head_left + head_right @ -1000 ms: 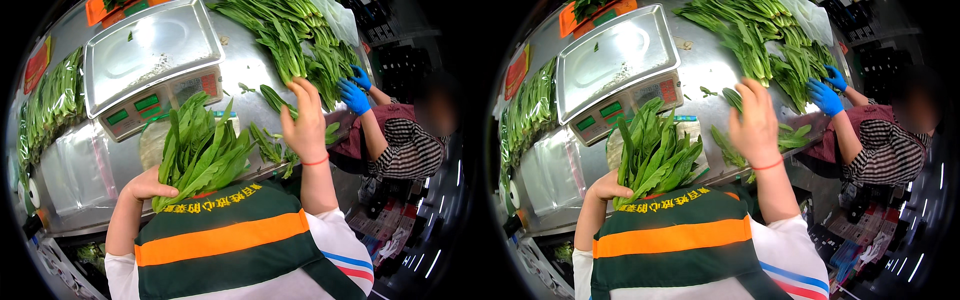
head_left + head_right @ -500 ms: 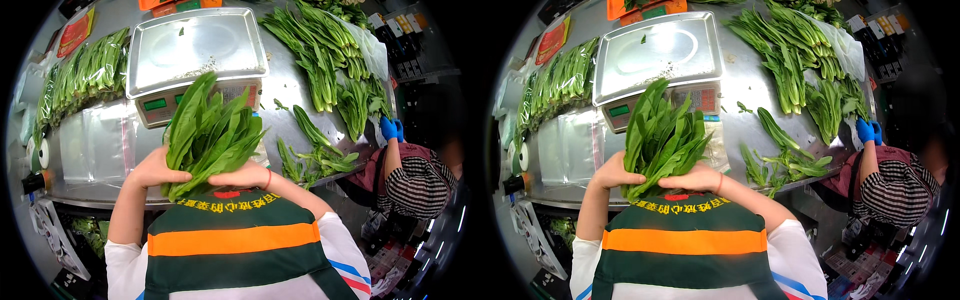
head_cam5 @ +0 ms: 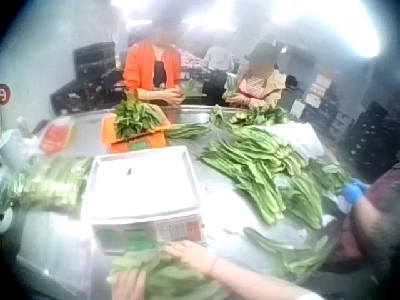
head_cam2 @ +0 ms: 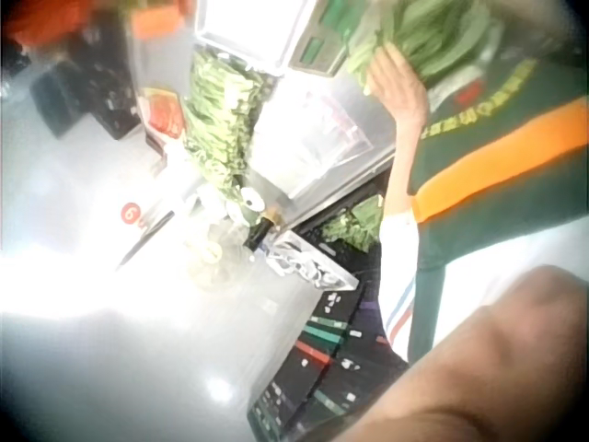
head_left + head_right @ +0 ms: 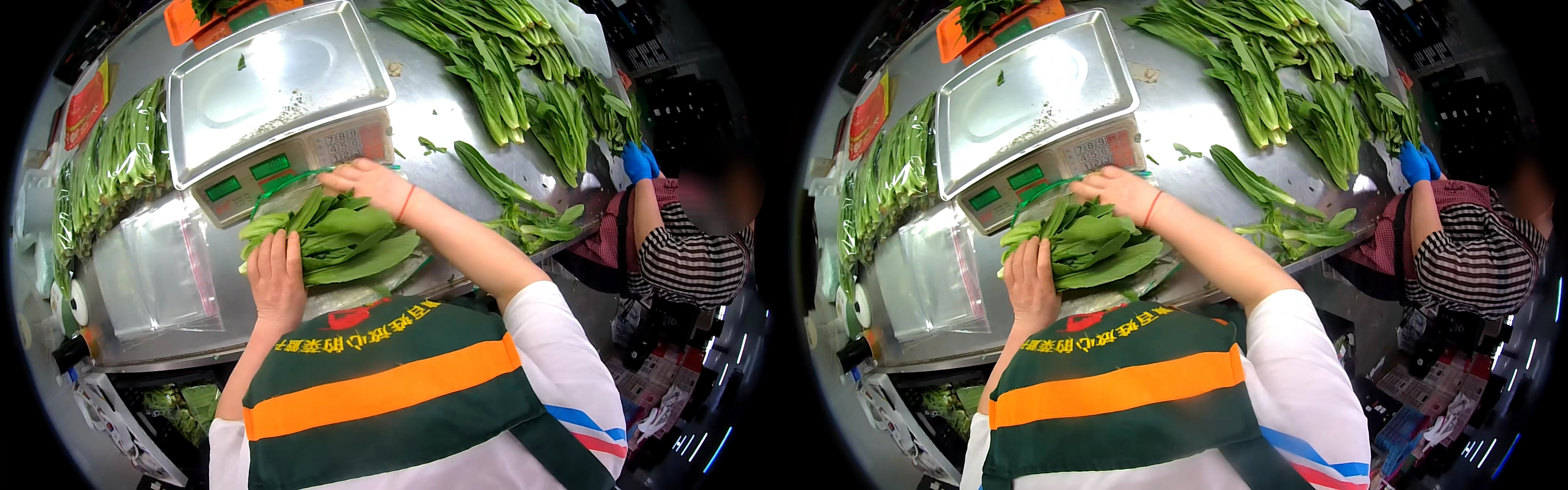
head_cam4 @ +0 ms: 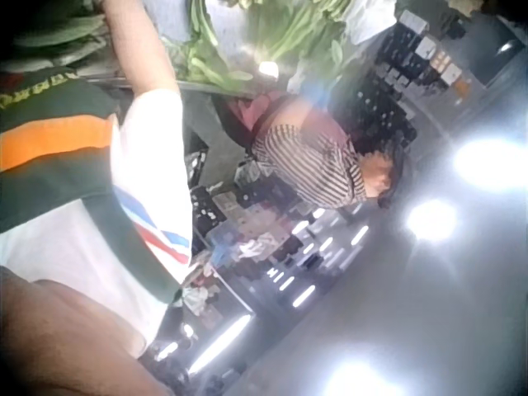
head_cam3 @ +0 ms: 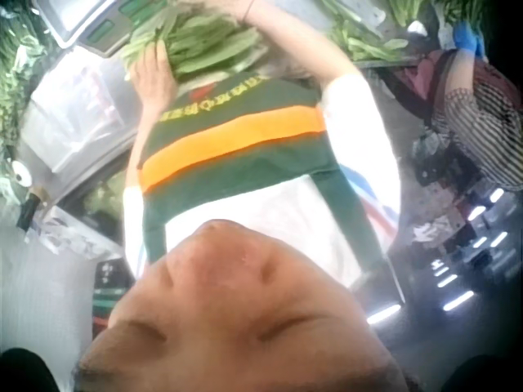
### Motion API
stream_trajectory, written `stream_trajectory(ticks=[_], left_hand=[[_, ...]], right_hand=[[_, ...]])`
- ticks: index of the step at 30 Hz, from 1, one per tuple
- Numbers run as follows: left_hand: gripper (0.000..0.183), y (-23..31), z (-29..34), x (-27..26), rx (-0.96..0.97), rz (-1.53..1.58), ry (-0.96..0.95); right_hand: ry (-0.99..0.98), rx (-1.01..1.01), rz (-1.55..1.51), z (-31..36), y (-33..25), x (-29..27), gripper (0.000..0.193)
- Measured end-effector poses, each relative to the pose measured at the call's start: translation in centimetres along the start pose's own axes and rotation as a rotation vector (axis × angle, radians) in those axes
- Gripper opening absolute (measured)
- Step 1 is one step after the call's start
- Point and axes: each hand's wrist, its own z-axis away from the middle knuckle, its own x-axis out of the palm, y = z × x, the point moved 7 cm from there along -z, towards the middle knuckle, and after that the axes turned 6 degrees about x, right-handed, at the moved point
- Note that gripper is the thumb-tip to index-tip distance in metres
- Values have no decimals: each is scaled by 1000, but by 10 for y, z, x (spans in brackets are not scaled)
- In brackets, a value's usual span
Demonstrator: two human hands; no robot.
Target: The person selects bunches of leafy green vegetables from a metal table, trims the stems by hand, and places them onto a digital scale. The person then wraps the weighed vegetables in clear plastic bags and sets them aside.
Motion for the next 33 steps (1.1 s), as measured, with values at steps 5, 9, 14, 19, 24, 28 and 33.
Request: stream_trajectory(ticks=[5, 9, 14, 19, 24, 28, 33], left_hand=[[64, 13, 5, -3, -37, 109, -40], [58, 19, 33, 11, 10, -27, 5], [47, 20, 49, 23, 35, -136, 139], [44, 3, 17, 32, 18, -105, 114], [45, 3, 13, 35, -13, -59, 112], [62, 11, 23, 19, 9, 245, -44], [61, 5, 49, 7, 171, 227, -101]], right_hand=[[138, 400, -168, 38, 37, -71, 23], [354, 776, -350, 63, 60, -109, 15], [395, 816, -689, 33, 35, -138, 14], [214, 323, -669, -43, -46, -130, 30], [-210, 343, -159, -47, -70, -56, 76], [-321, 420, -92, -17, -76, -21, 83], [-211, 410, -4, -10, -76, -10, 72]])
